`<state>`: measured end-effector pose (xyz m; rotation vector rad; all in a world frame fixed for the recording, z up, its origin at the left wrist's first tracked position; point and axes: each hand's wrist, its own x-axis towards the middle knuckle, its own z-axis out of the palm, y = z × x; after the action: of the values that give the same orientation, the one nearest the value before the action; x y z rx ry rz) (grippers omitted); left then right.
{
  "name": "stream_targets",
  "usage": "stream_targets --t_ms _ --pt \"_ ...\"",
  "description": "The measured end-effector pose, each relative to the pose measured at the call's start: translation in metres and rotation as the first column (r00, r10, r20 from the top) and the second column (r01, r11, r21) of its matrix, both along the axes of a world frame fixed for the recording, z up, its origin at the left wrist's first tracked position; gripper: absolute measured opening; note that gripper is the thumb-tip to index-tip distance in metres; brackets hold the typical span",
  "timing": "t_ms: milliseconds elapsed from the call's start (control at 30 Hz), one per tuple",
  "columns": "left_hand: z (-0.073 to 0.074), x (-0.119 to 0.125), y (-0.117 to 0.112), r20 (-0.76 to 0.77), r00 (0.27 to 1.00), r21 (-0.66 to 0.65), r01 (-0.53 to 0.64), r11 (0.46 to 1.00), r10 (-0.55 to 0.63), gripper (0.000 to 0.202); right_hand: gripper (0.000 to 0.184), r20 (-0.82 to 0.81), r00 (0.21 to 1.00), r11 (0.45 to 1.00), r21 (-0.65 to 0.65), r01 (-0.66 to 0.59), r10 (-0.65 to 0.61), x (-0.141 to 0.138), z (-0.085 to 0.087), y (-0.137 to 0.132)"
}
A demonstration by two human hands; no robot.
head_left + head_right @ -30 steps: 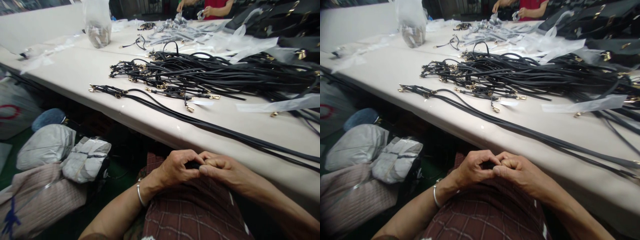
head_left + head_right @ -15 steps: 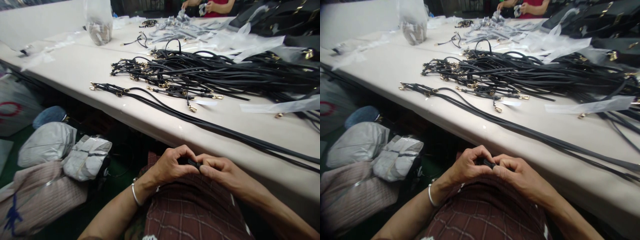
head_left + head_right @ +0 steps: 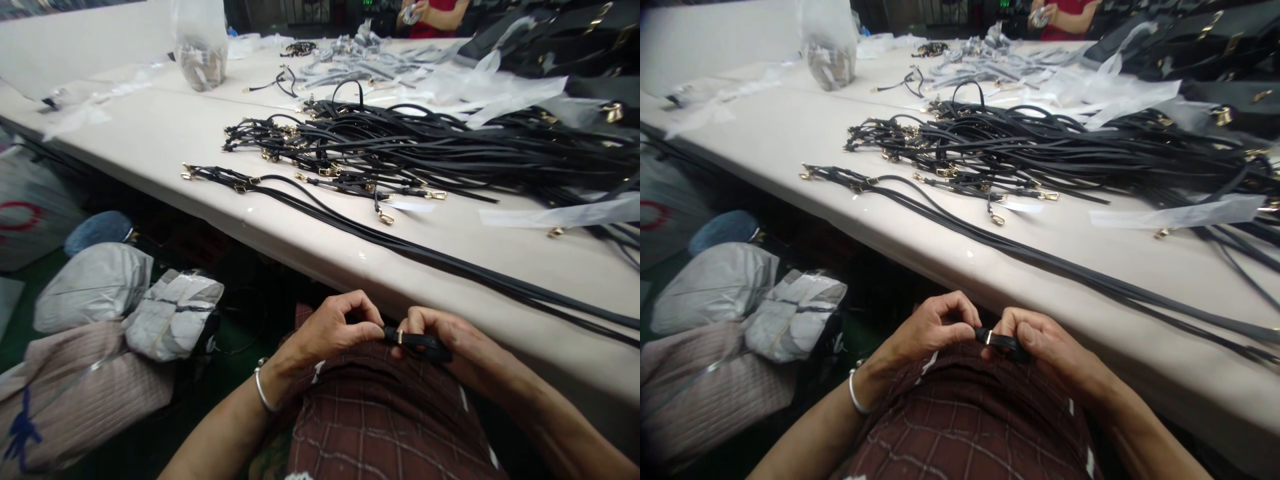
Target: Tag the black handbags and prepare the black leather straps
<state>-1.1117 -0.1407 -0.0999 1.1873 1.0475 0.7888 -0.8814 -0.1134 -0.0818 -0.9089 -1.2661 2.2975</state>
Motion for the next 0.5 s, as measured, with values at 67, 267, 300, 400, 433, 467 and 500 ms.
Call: stream_targets --t_ms 67,267,300,400,433,467,500 --pt "0.001 0.001 0.001 -0.040 0.999 -0.005 0.004 1.000 -0.005 0.014 0.053 0.011 0.999 0.999 -0.025 0.042 -0.042 -0.002 -0.004 -0.001" --pt "-0.016 0.005 0.000 0.034 0.997 -0.128 0.069 0.989 -0.065 0.029 0.059 0.052 0.974 0.972 -0.067 0.225 -0.222 -0.014 -0.016 -0.006" --pt "-0.020 0.007 -0.001 0.119 0.991 -0.168 0.077 0.983 -0.058 0.034 0.062 0.065 0.967 0.965 -0.081 0.251 -0.246 -0.016 -0.016 -0.007" --pt "-0.028 0.011 -0.003 0.367 0.930 -0.299 0.091 0.950 0.026 0.041 0.067 0.096 0.955 0.946 -0.136 0.293 -0.282 -0.018 -0.012 -0.008" --pt "-0.030 0.011 -0.003 0.410 0.910 -0.339 0.096 0.936 0.055 0.041 0.067 0.100 0.951 0.941 -0.149 0.305 -0.292 -0.017 -0.010 -0.007" --pt "-0.031 0.010 -0.004 0.436 0.897 -0.369 0.101 0.924 0.076 0.039 0.066 0.100 0.948 0.935 -0.161 0.316 -0.303 -0.016 -0.008 -0.006" --pt "-0.032 0.009 -0.004 0.453 0.887 -0.388 0.109 0.915 0.087 0.038 0.065 0.096 0.943 0.928 -0.173 0.331 -0.319 -0.014 -0.006 -0.005"
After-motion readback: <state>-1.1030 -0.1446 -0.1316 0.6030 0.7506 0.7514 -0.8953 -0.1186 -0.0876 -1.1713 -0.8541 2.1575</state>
